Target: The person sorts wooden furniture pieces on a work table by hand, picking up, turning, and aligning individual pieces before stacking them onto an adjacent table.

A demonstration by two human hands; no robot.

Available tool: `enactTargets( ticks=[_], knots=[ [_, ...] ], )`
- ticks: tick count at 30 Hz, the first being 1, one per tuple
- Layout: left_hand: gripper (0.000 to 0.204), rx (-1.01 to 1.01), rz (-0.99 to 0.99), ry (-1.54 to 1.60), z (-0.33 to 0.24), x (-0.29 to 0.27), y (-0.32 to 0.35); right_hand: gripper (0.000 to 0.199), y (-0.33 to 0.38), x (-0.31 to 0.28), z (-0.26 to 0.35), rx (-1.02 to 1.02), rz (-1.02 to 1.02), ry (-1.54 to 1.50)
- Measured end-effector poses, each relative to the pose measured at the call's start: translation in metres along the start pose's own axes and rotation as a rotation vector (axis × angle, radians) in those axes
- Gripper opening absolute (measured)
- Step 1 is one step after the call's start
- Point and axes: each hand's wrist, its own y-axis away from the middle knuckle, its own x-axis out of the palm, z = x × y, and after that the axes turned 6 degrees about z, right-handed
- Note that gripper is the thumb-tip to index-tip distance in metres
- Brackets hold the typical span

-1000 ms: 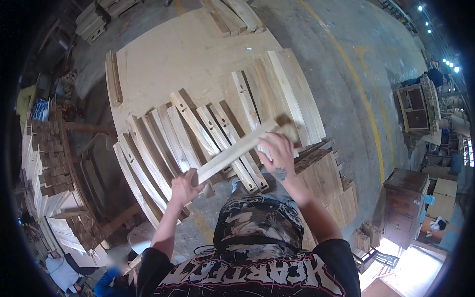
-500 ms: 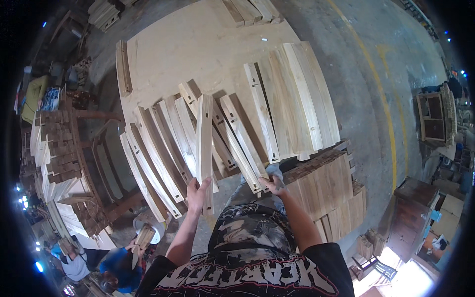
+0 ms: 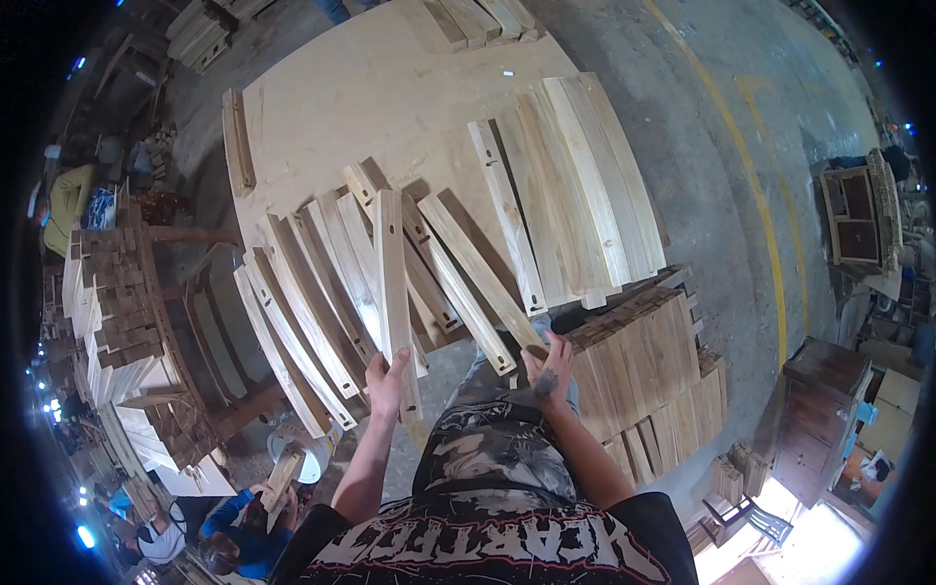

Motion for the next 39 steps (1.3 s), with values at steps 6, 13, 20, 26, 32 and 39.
enactTargets(
  ticks=[6, 13, 20, 26, 32, 39],
  knots=[
    [0.051, -0.025, -0.071, -0.021, -0.005, -0.006, 0.005, 0.067, 0.013, 0.001, 0.036, -0.251, 0.335, 0.055],
    [0.051, -0.066, -0.087, -0.048, -0.013, -0.005, 0.013, 0.066, 0.004, 0.038, 0.017, 0.110, 0.631, -0.157],
    [0.048, -0.080, -0.108, -0.167, -0.024, 0.005, 0.028, 0.053, 0.012, 0.065, -0.012, 0.408, 0.557, -0.711],
    [0.049, -0.075, -0.114, -0.388, -0.026, 0.003, 0.038, 0.060, 0.036, 0.037, 0.007, 0.094, 0.183, -0.221],
    [0.050, -0.053, 0.005, -0.478, -0.012, -0.008, 0.073, 0.062, 0.049, -0.002, 0.008, 0.032, 0.416, -0.328],
    [0.048, -0.141, 0.053, -0.415, -0.026, -0.019, 0.089, 0.056, 0.036, 0.021, -0.080, 0.360, 0.147, -0.632]
  ],
)
